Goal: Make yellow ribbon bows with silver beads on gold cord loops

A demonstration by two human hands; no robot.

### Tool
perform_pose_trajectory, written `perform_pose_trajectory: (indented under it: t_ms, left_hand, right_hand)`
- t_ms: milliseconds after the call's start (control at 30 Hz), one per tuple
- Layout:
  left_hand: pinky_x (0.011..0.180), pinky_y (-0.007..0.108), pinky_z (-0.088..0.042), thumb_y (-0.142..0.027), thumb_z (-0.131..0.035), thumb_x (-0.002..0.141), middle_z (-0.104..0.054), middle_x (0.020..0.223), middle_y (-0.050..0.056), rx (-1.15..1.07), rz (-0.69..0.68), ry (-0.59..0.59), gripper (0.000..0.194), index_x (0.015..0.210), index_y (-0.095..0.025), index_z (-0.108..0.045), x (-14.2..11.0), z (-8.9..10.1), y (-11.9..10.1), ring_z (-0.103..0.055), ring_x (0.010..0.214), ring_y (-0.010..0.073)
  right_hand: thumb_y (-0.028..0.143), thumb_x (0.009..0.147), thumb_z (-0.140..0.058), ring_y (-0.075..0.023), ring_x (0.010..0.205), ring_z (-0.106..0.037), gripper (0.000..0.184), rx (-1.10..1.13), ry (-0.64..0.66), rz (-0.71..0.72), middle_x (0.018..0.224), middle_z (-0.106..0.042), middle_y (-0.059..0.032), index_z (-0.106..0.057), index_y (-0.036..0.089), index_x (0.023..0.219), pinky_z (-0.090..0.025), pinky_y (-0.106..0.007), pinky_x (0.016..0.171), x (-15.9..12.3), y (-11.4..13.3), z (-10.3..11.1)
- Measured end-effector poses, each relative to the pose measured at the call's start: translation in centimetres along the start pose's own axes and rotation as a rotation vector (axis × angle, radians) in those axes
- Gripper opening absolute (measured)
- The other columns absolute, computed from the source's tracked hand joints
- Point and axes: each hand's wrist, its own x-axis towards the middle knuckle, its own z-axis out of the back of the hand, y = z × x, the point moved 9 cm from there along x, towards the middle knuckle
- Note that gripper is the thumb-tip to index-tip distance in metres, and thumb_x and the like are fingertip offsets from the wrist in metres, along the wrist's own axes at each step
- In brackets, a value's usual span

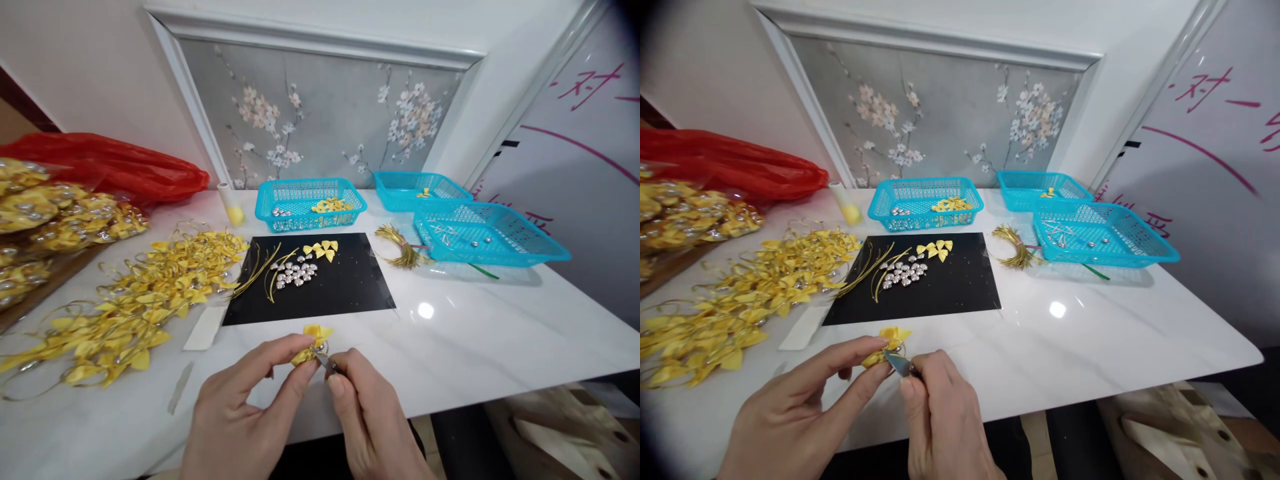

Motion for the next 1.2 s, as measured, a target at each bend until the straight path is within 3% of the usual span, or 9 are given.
perform_pose_trajectory:
  t_ms: [300, 433, 500, 567, 667, 800, 967, 1067, 1200]
  left_hand:
    - [0.061, 0.029, -0.056, -0.04, -0.072, 0.071, -0.08, 0.078, -0.001, -0.006, 0.139, 0.068, 0.026, 0.095, -0.031, -0.076, 0.5, -0.7, 1.8, -0.07, 0.067, 0.0214]
    - [0.066, 0.03, -0.055, -0.039, -0.07, 0.075, -0.077, 0.077, 0.001, -0.098, 0.247, 0.177, 0.025, 0.096, -0.026, -0.072, 0.8, -1.3, 3.3, -0.069, 0.07, 0.0214]
    - [0.068, 0.029, -0.054, -0.037, -0.07, 0.075, -0.076, 0.079, 0.002, -0.153, 0.241, 0.208, 0.019, 0.09, -0.025, -0.073, 0.9, -1.5, 3.4, -0.068, 0.071, 0.021]
    - [0.069, 0.028, -0.054, -0.035, -0.07, 0.076, -0.076, 0.08, 0.001, -0.213, 0.218, 0.223, 0.016, 0.089, -0.026, -0.074, 1.0, -1.6, 3.2, -0.067, 0.073, 0.0205]
    - [0.068, 0.026, -0.052, -0.033, -0.071, 0.076, -0.074, 0.079, 0.0, -0.24, 0.174, 0.235, 0.012, 0.086, -0.028, -0.074, 1.2, -1.7, 2.4, -0.066, 0.072, 0.0194]
    - [0.064, 0.025, -0.05, -0.031, -0.068, 0.078, -0.07, 0.073, -0.001, -0.214, 0.132, 0.273, 0.007, 0.08, -0.027, -0.073, 1.4, -1.9, 1.1, -0.064, 0.068, 0.0187]
    - [0.066, 0.026, -0.049, -0.031, -0.062, 0.083, -0.07, 0.077, 0.0, -0.242, 0.132, 0.356, 0.01, 0.082, -0.026, -0.071, 1.2, -2.8, 0.3, -0.066, 0.072, 0.0196]
    - [0.07, 0.026, -0.05, -0.033, -0.063, 0.086, -0.071, 0.08, -0.001, -0.327, 0.147, 0.428, 0.011, 0.085, -0.026, -0.072, 0.7, -3.3, 0.1, -0.066, 0.077, 0.0192]
    - [0.076, 0.028, -0.053, -0.049, -0.061, 0.089, -0.075, 0.095, 0.002, -0.594, 0.362, 0.413, 0.027, 0.101, -0.03, -0.075, -0.1, -2.9, 1.8, -0.066, 0.087, 0.0208]
  right_hand:
    - [0.031, 0.103, -0.035, -0.0148, 0.073, -0.063, 0.025, -0.063, -0.046, -0.012, 0.083, -0.065, -0.0004, -0.059, 0.023, 0.099, -0.048, -0.023, 0.066, 0.0, -0.2, 1.8]
    - [0.036, 0.1, -0.043, -0.0211, 0.089, -0.068, 0.03, -0.402, -0.229, -0.034, 0.104, -0.07, -0.006, -0.056, 0.023, 0.123, -0.05, -0.029, 0.073, 0.3, -3.1, 7.7]
    - [0.036, 0.098, -0.043, -0.026, 0.088, -0.067, 0.028, -0.688, -0.349, -0.096, 0.105, -0.07, -0.0095, -0.061, 0.021, 0.114, -0.049, -0.035, 0.071, 0.4, -4.9, 11.1]
    - [0.034, 0.099, -0.04, -0.0293, 0.084, -0.065, 0.03, -0.943, -0.356, -0.157, 0.105, -0.068, -0.0122, -0.064, 0.02, 0.112, -0.047, -0.038, 0.067, 0.9, -6.7, 13.1]
    - [0.031, 0.097, -0.041, -0.0356, 0.092, -0.061, 0.033, -1.026, -0.362, -0.137, 0.102, -0.067, -0.0168, -0.067, 0.016, 0.109, -0.047, -0.048, 0.075, 1.5, -7.8, 14.2]
    - [0.034, 0.096, -0.044, -0.0406, 0.108, -0.056, 0.031, -0.98, -0.422, -0.067, 0.113, -0.066, -0.0177, -0.068, 0.017, 0.107, -0.042, -0.06, 0.088, 1.5, -6.1, 13.1]
    - [0.033, 0.098, -0.05, -0.0188, 0.092, -0.065, 0.025, -0.24, -0.145, 0.071, 0.115, -0.067, -0.0069, -0.059, 0.024, 0.119, -0.053, -0.029, 0.075, 2.3, -1.2, 6.6]
    - [0.028, 0.097, -0.052, -0.0148, 0.08, -0.062, 0.013, -0.023, 0.03, 0.074, 0.092, -0.069, -0.002, -0.064, 0.022, 0.099, -0.049, -0.024, 0.072, 3.2, 1.3, 2.8]
    - [0.033, 0.099, -0.049, -0.0113, 0.062, -0.051, 0.024, 0.143, 0.052, -0.07, 0.069, -0.058, 0.0021, -0.058, 0.02, 0.081, -0.041, -0.021, 0.058, 3.9, 0.8, 1.6]
